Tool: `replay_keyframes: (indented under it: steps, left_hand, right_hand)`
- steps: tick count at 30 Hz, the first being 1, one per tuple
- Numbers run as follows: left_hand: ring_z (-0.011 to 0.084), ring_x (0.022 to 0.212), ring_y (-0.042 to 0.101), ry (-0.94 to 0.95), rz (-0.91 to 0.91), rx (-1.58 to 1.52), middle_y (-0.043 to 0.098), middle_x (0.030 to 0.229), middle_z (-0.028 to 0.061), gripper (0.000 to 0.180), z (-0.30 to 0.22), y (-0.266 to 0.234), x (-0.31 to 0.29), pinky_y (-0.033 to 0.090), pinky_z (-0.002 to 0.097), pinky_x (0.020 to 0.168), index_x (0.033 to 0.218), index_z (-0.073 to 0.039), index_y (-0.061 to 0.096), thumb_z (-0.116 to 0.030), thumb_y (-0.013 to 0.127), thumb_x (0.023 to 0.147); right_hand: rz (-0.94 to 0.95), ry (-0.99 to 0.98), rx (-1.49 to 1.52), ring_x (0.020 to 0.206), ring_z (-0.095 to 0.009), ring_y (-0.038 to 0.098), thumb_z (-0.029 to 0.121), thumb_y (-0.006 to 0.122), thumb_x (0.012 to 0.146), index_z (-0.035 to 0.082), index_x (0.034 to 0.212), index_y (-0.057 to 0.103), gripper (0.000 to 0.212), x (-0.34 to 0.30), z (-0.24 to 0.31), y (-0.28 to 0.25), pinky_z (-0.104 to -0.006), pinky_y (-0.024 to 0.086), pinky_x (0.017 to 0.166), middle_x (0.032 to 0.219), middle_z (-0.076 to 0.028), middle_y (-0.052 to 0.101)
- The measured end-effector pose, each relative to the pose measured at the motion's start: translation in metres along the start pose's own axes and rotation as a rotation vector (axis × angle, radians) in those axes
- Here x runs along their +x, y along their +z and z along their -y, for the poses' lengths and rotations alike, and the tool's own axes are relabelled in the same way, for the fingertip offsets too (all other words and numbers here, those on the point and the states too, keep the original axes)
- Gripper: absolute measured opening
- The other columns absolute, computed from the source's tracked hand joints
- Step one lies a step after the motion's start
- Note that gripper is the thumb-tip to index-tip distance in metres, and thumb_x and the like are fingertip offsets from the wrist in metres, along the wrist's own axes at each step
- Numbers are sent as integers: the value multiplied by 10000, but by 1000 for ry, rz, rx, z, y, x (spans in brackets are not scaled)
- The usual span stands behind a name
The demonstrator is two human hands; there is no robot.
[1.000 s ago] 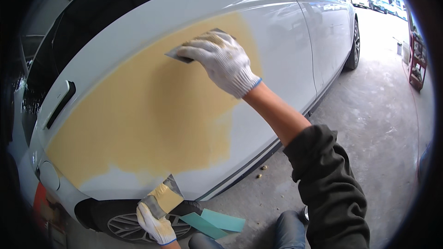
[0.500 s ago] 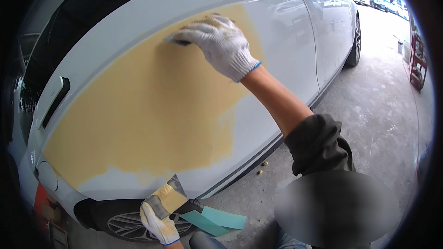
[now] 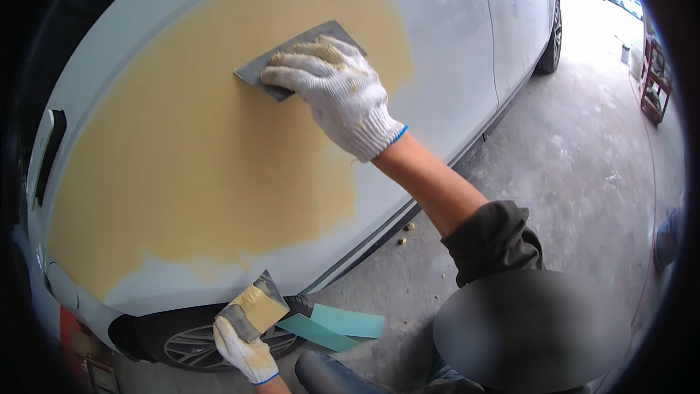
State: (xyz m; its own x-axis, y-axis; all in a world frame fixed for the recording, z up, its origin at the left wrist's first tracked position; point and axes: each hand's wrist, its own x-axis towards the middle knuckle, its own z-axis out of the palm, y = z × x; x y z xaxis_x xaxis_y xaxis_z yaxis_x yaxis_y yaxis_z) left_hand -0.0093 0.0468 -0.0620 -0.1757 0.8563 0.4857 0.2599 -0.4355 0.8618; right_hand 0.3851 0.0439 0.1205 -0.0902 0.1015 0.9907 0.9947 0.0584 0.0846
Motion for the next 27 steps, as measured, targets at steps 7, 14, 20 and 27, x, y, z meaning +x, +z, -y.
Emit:
replay_keyframes:
  steps: [7, 14, 20, 27]
  left_hand:
    - [209, 1015, 576, 51, 25, 123, 549, 1162, 161, 484, 15, -7, 6, 525, 324, 839, 1218, 99, 538, -346, 506, 1029]
    - [224, 1051, 584, -124, 24, -83, 549, 1175, 172, 486, 16, -8, 12, 533, 335, 855, 1238, 102, 529, -336, 515, 1028]
    - [238, 1078, 591, -256, -35, -276, 546, 1179, 185, 471, 18, -1, 15, 541, 359, 870, 1282, 102, 499, -292, 525, 1025]
    - [222, 1015, 600, 365, 115, 460, 570, 1128, 156, 430, 37, -23, 19, 532, 358, 840, 1218, 88, 529, -299, 512, 1030]
  right_hand:
    - [44, 70, -19, 1154, -203, 622, 26, 645, 781, 213, 1108, 702, 380, -68, 21, 15, -451, 448, 1055, 1180, 11, 689]
    - [60, 213, 66, 1154, -207, 620, 44, 647, 789, 214, 1123, 686, 376, -138, 53, 39, -469, 432, 1056, 1198, 16, 675]
    - [25, 300, 35, 1084, -221, 657, 88, 675, 780, 208, 1082, 715, 328, -192, 81, 65, -468, 475, 1001, 1140, 7, 699]
    - [10, 388, 93, 1068, -227, 662, 139, 712, 749, 193, 1078, 712, 334, -244, 123, 87, -472, 471, 999, 1129, -4, 703]
